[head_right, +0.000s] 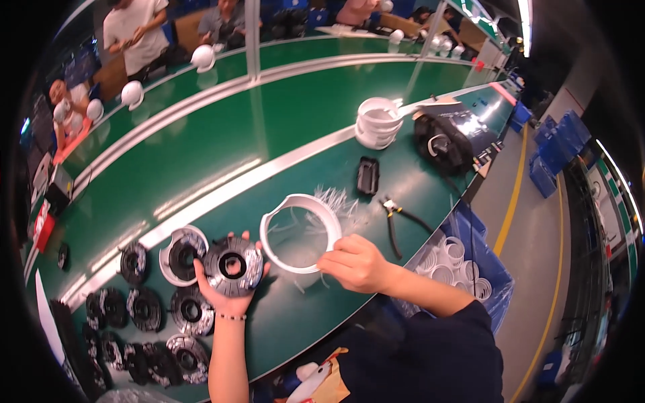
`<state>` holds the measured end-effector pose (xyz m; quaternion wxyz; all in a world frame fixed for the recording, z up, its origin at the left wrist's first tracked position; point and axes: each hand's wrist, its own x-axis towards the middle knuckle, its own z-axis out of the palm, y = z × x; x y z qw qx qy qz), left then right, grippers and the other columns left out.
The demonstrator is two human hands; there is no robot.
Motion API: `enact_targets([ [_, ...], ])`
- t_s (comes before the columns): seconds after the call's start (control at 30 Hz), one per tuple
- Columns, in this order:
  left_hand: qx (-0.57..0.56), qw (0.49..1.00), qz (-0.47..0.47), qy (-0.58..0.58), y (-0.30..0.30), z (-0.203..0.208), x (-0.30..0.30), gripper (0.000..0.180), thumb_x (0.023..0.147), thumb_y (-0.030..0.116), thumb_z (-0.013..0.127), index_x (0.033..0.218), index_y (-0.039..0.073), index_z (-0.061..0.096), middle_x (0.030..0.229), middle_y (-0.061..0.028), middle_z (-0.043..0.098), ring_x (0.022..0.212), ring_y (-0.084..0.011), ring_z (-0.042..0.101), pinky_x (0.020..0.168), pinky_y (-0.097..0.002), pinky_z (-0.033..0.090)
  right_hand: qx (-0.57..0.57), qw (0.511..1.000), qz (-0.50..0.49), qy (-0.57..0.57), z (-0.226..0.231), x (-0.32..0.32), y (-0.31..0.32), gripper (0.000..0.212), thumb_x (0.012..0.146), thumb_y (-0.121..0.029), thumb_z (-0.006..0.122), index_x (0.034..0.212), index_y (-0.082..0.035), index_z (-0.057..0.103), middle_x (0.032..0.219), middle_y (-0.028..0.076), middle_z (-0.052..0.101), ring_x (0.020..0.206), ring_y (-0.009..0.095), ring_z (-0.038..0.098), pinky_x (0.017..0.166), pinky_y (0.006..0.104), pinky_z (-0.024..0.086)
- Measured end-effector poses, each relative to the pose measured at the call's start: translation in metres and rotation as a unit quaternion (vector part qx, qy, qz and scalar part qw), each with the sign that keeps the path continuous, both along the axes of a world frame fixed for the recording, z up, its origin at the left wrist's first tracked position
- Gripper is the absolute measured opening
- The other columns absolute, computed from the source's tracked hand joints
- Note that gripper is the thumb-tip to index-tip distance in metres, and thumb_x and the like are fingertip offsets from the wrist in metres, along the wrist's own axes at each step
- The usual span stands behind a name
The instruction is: Assembling electronic light components into plastic housings on a factory production line.
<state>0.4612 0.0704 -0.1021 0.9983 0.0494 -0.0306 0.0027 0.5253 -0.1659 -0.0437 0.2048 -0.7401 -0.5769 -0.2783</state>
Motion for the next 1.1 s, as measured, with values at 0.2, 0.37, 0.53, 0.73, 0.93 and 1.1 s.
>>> enact_targets([
  [0.2,-0.010,1.000,0.012,0.004,0.007,-0.008,0.002,0.074,0.074,0.061,0.043,0.124,0.007,0.034,0.129,-0.0179,0.033,0.117,-0.0411,0.032,0.088,-0.0632,0.029,-0.063,0.994,0.064,0.069,-0.032,-0.026,-0.009,0.014,0.063,-0.006,0.060,0.077,-0.004,0.060,0.076,0.002,0.059,0.066,0.016,0.052,0.053,0.0270,0.039],
  [0.37,-0.033,0.999,0.006,0.000,0.007,-0.001,-0.006,0.072,0.074,0.060,0.044,0.123,0.007,0.034,0.127,-0.0173,0.034,0.116,-0.0398,0.034,0.089,-0.0621,0.030,-0.151,0.980,0.082,0.103,-0.042,-0.039,-0.024,0.017,0.065,-0.009,0.058,0.081,-0.006,0.059,0.083,0.002,0.058,0.075,0.017,0.051,0.061,0.0280,0.041],
  [0.53,-0.017,1.000,0.013,-0.006,0.007,-0.003,-0.004,0.073,0.074,0.059,0.043,0.126,0.008,0.031,0.129,-0.0166,0.032,0.116,-0.0390,0.033,0.091,-0.0610,0.029,-0.142,0.975,0.058,0.163,-0.036,-0.036,-0.015,0.032,0.062,-0.024,0.070,0.087,-0.008,0.059,0.099,0.005,0.056,0.090,0.023,0.050,0.075,0.0370,0.040],
  [0.73,0.001,1.000,0.015,-0.021,0.005,-0.002,-0.001,0.071,0.070,0.045,0.050,0.127,0.008,0.030,0.132,-0.0152,0.030,0.118,-0.0380,0.031,0.091,-0.0620,0.027,-0.229,0.924,-0.104,0.289,-0.022,-0.034,0.011,0.093,0.054,-0.054,0.071,0.122,-0.003,0.035,0.134,0.025,0.018,0.122,0.047,0.018,0.094,0.0590,0.019],
  [0.93,0.034,0.998,0.041,-0.030,0.007,-0.002,-0.006,0.070,0.073,0.048,0.047,0.128,0.009,0.030,0.134,-0.0137,0.028,0.119,-0.0359,0.032,0.088,-0.0637,0.029,-0.283,0.900,-0.111,0.312,-0.020,-0.028,0.027,0.107,0.050,-0.052,0.073,0.131,-0.005,0.021,0.136,0.025,0.011,0.124,0.046,0.013,0.096,0.0590,0.017],
  [1.1,0.020,0.999,0.047,0.004,0.003,-0.001,-0.006,0.064,0.076,0.049,0.040,0.126,0.009,0.034,0.130,-0.0129,0.035,0.118,-0.0332,0.035,0.087,-0.0602,0.032,-0.297,0.886,-0.099,0.343,-0.015,-0.024,0.036,0.104,0.051,-0.041,0.075,0.131,-0.006,0.020,0.132,0.023,0.019,0.122,0.042,0.019,0.098,0.0545,0.016],
])
